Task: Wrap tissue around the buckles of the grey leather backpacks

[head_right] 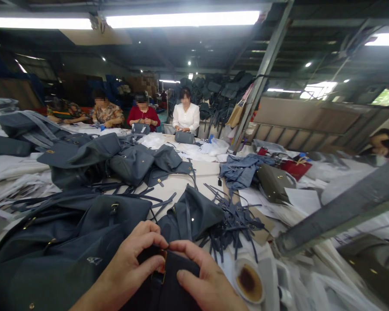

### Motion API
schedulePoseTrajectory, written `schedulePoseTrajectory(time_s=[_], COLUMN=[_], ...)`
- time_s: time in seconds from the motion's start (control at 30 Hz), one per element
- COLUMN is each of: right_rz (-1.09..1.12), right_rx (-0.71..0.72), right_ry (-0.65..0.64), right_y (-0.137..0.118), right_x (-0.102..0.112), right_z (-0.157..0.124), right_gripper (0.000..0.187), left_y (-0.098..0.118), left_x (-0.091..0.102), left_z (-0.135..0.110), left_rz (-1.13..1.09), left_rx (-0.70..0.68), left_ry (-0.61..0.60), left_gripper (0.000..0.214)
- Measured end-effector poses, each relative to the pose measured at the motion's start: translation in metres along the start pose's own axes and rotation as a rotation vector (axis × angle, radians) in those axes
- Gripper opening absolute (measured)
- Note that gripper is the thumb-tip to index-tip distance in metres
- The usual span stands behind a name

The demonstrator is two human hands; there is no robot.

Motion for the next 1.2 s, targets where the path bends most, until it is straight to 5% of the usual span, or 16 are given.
schedulePoseTrajectory(time_s=[0.13,0.33,0.67,0.97,1.2], right_rz=[-0.161,-0.28,-0.176,0.096,0.073], right_rx=[0.052,0.151,0.118,-0.072,-0.061], right_ry=[0.04,0.038,-0.026,0.002,0.038], right_y=[0.0,0.003,-0.004,0.01,0.01], right_x=[-0.002,-0.005,-0.017,-0.017,-0.021], right_z=[-0.001,-0.003,-0.007,0.006,0.012], right_gripper=[0.047,0.05,0.053,0.058,0.056], left_y=[0.005,0.008,0.012,-0.011,-0.016], left_x=[0.0,-0.005,-0.007,-0.004,-0.01], left_z=[0.002,-0.002,-0.008,-0.03,-0.031], left_rz=[0.122,0.366,0.659,0.674,0.781], left_rx=[0.026,-0.13,-0.295,-0.576,-0.691], left_ry=[0.032,0.061,-0.132,0.078,0.083], left_gripper=[0.02,0.024,0.019,0.021,0.022])
Point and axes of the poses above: each hand's wrist, its own z-axis towards the middle knuckle, its own x-axis out of the back of the hand, y = z × x, the point moved 4 cm from there along z, towards the middle knuckle, and after that the axes turned 7 degrees about -y, right-handed, at the moved point
